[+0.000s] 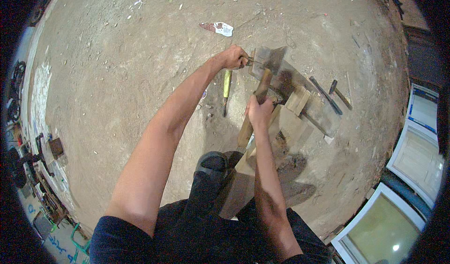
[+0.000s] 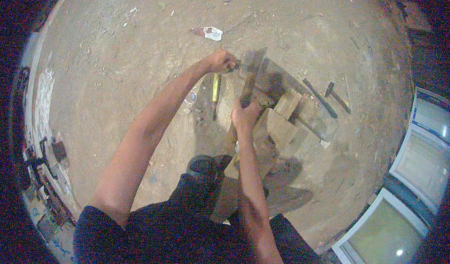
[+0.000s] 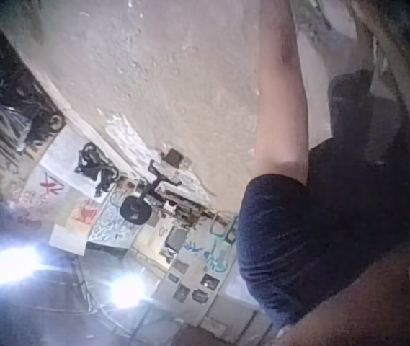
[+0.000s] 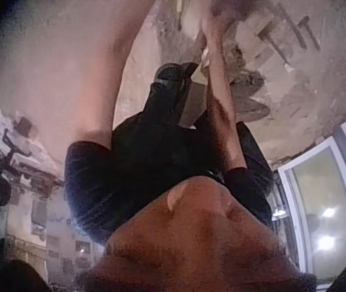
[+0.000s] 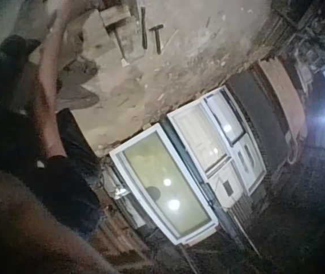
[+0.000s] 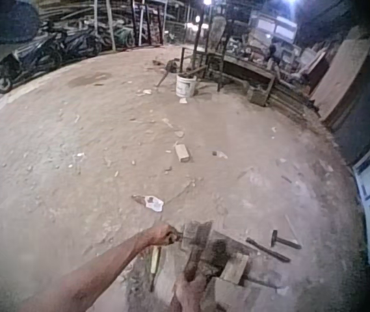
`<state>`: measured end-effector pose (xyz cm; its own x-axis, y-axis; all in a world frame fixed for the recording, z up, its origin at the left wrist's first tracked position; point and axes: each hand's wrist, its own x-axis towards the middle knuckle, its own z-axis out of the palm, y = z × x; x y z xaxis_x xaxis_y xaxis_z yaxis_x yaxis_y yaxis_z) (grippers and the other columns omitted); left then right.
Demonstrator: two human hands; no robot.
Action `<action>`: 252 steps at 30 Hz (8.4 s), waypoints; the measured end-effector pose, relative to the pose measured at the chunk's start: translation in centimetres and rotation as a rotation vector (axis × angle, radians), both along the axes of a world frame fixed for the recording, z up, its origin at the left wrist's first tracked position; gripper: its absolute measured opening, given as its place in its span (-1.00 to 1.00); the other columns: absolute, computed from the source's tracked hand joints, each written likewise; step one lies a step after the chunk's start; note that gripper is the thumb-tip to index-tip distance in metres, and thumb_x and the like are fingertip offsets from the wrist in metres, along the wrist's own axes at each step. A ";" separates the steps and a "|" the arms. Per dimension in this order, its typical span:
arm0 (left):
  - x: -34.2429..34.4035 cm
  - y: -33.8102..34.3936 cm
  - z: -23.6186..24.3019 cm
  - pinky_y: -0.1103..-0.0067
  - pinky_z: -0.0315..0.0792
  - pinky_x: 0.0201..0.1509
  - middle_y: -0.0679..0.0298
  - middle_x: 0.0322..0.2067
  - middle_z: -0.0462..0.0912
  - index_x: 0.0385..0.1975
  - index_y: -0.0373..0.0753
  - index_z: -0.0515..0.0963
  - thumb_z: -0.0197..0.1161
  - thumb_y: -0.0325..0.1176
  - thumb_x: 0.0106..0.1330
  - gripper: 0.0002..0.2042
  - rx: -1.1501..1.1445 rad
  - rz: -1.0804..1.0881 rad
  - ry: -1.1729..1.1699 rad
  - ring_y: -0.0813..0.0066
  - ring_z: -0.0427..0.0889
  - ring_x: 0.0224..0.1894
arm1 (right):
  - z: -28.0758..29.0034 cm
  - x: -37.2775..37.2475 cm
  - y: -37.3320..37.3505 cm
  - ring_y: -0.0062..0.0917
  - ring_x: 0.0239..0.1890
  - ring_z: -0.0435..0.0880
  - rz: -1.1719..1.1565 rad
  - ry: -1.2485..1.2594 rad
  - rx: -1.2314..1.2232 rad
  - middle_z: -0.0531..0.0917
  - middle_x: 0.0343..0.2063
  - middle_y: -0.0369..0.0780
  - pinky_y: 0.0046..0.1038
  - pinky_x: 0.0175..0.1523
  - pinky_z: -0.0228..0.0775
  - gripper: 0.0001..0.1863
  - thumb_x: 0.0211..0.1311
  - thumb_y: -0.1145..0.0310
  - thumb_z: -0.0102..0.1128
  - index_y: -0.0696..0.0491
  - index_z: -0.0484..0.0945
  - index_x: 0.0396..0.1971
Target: The person strikes a metal chisel with an axe to remove wood from a rectangular slot in a wooden beam.
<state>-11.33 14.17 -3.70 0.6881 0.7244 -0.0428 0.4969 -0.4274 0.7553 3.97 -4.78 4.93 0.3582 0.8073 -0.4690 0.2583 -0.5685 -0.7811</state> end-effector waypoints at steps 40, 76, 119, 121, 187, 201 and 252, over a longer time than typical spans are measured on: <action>-0.1 0.9 1.0 0.31 0.50 -0.28 0.01 -0.51 0.66 -0.49 -0.26 0.64 0.21 -0.41 0.00 -0.88 0.051 -0.083 0.153 0.10 0.63 -0.46 | -0.5 -0.6 1.1 -0.47 -0.74 0.53 -0.084 0.162 -0.196 0.52 -0.74 -0.20 -0.34 -0.59 0.41 -0.83 0.10 0.39 0.13 0.18 0.45 -0.55; 0.4 -2.0 1.4 0.20 0.52 -0.10 -0.08 -0.30 0.66 -0.12 -0.35 0.60 0.09 -0.31 0.37 -0.73 0.086 -0.070 0.116 -0.05 0.66 -0.24 | 1.2 1.3 -0.7 -0.51 -0.76 0.48 -0.031 0.231 -0.033 0.51 -0.71 -0.22 -0.40 -0.66 0.39 -0.88 0.14 0.46 0.12 0.17 0.43 -0.38; -1.7 -2.4 5.3 0.25 0.47 -0.20 -0.02 -0.41 0.64 -0.30 -0.34 0.55 0.05 -0.33 0.35 -0.80 0.068 0.121 -0.028 0.03 0.64 -0.33 | 15.4 12.3 0.7 -0.52 -0.64 0.49 0.027 0.497 -0.473 0.52 -0.61 -0.25 -0.42 -0.46 0.43 -0.77 0.22 0.20 0.11 0.07 0.45 -0.39; -0.9 -3.6 7.4 0.29 0.47 -0.22 0.02 -0.44 0.63 -0.31 -0.35 0.54 0.04 -0.31 0.40 -0.77 -0.138 0.172 -0.086 0.13 0.64 -0.36 | 16.6 17.7 -2.6 -0.51 -0.65 0.50 0.047 0.378 -0.509 0.51 -0.61 -0.26 -0.41 -0.49 0.41 -0.77 0.23 0.20 0.11 0.07 0.45 -0.43; 7.5 -40.1 11.5 0.48 0.53 -0.03 0.15 -0.06 0.57 -0.02 -0.16 0.54 0.22 -0.62 0.22 -0.66 -0.226 -0.088 -0.183 0.19 0.64 -0.07 | 8.8 23.1 -21.9 -0.48 -0.62 0.60 -0.185 0.524 -0.026 0.58 -0.63 -0.21 -0.40 -0.47 0.49 -0.85 0.16 0.39 0.18 0.17 0.49 -0.37; 9.0 -39.2 11.1 0.49 0.50 -0.10 0.09 -0.23 0.60 -0.21 -0.37 0.57 0.19 -0.51 0.36 -0.90 -0.086 0.305 -0.286 0.23 0.63 -0.19 | 18.8 19.4 -17.0 -0.50 -0.60 0.60 -0.151 0.127 0.364 0.55 -0.53 -0.22 -0.40 -0.48 0.47 -0.78 0.22 0.47 0.11 0.20 0.42 -0.16; 9.2 -38.7 11.0 0.52 0.49 -0.10 0.11 -0.27 0.59 -0.24 -0.34 0.55 0.18 -0.54 0.34 -0.93 -0.126 0.255 -0.351 0.25 0.62 -0.19 | 9.2 18.0 -18.4 -0.47 -0.68 0.60 -0.101 0.083 -0.069 0.59 -0.64 -0.19 -0.37 -0.56 0.45 -0.79 0.22 0.35 0.19 0.21 0.49 -0.37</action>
